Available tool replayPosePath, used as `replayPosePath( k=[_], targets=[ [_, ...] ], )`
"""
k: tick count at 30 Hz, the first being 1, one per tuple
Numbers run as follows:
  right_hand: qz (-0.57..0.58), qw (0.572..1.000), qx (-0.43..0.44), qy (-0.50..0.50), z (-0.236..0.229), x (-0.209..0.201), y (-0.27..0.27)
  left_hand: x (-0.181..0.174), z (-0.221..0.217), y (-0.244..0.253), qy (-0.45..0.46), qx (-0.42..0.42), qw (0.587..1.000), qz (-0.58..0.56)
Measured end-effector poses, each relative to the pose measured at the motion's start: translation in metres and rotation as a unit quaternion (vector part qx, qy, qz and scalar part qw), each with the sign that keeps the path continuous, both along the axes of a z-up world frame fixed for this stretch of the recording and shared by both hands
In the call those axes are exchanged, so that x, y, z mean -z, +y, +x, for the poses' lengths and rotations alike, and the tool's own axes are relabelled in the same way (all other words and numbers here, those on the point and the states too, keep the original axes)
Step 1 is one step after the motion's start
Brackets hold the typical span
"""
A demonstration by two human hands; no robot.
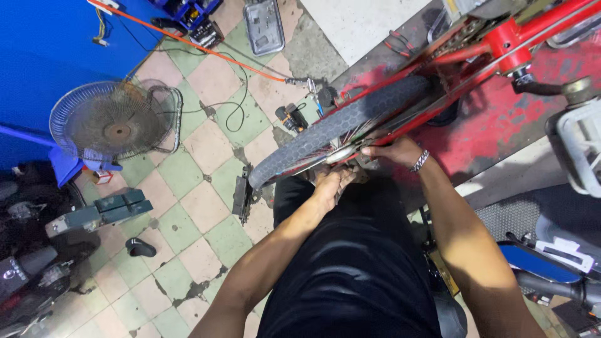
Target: The person repairs a bicycle, using a screwdriver and pliers to adjust the spokes and brake assembly of a rear wheel while working on the workshop floor.
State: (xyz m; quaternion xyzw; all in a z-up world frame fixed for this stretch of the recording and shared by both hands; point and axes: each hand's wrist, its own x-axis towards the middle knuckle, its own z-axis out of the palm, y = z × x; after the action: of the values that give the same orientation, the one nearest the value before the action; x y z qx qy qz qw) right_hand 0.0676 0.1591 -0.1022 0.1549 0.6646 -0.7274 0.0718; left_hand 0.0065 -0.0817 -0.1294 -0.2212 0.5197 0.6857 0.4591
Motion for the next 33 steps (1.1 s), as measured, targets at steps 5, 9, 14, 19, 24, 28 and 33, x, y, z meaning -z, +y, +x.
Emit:
replayPosePath(
  k=[5, 9, 14, 19, 24, 28, 33],
  targets=[
    [-0.018, 0.999, 0.009, -0.047, 0.001, -0.01, 0.0, -0.013, 0.002, 0.005, -0.025, -0.029, 0.999, -0.016],
    [-0.029, 0.996, 0.003, -0.09, -0.001, -0.016, 0.002, -0.02, 0.003, 0.005, -0.029, -0.045, 0.999, -0.008],
    [0.032, 0.996, -0.017, -0.08, 0.0, -0.018, 0.004, -0.012, 0.004, -0.003, -0.004, -0.038, 0.999, 0.033],
    [-0.061, 0.995, -0.021, -0.072, -0.004, -0.02, 0.004, 0.011, -0.002, -0.01, 0.0, -0.021, 1.0, -0.007],
    [0.032, 0.997, -0.037, -0.064, -0.003, -0.022, 0.002, 0.03, -0.011, -0.008, -0.02, -0.05, 0.998, -0.032],
    [-0.044, 0.996, -0.017, -0.071, -0.003, -0.021, 0.001, 0.039, -0.021, -0.012, -0.055, -0.026, 0.996, 0.062],
    [-0.023, 0.998, -0.005, -0.065, 0.001, -0.016, -0.002, 0.037, -0.016, -0.008, -0.06, -0.047, 0.981, 0.177]
  ],
)
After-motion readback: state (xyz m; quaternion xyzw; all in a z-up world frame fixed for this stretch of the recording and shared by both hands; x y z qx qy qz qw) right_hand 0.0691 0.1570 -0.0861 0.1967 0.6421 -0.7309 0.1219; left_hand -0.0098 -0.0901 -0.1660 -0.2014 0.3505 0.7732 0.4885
